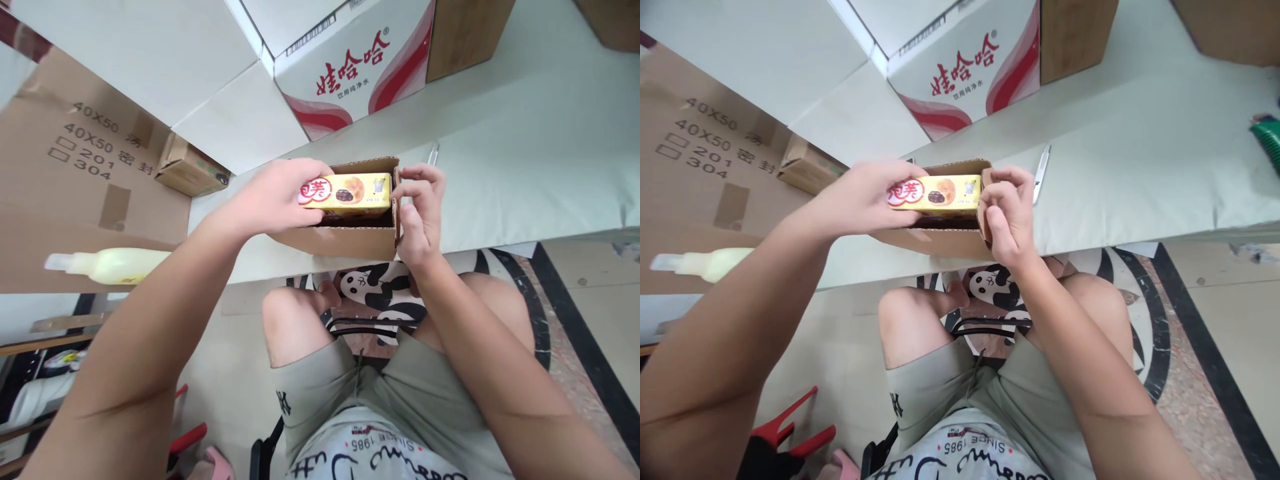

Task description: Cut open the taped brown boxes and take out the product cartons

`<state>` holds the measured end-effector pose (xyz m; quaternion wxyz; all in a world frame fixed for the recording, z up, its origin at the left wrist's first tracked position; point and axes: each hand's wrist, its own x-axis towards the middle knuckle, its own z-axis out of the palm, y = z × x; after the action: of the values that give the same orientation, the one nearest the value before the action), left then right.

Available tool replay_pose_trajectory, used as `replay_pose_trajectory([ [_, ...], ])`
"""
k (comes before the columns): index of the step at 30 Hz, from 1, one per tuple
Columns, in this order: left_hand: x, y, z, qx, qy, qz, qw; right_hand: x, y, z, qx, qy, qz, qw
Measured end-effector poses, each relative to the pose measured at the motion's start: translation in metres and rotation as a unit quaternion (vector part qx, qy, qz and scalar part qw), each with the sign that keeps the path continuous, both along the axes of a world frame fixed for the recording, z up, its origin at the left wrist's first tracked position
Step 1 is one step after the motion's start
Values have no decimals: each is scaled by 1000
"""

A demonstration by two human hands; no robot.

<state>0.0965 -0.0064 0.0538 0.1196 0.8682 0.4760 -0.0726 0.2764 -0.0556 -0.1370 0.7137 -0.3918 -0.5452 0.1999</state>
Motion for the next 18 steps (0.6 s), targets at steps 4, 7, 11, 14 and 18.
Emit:
replay_pose_trajectory([
  [4, -16, -7, 18, 31, -129, 45, 990, 2, 5, -5, -19, 4, -15, 1000],
  [7, -28, -6, 22, 0, -269, 75, 960, 5, 8, -8, -11, 9, -3, 1000],
  [11, -40, -6, 21, 15, -426, 52, 903, 6, 7, -6, -4, 9, -4, 1000],
  [14, -46, -7, 23, 33, -483, 37, 874, 5, 6, -5, -15, 2, -14, 1000],
  [18, -39, -11, 38, 2, -484, 19, 875, 14, 8, -3, -16, 37, -15, 999],
])
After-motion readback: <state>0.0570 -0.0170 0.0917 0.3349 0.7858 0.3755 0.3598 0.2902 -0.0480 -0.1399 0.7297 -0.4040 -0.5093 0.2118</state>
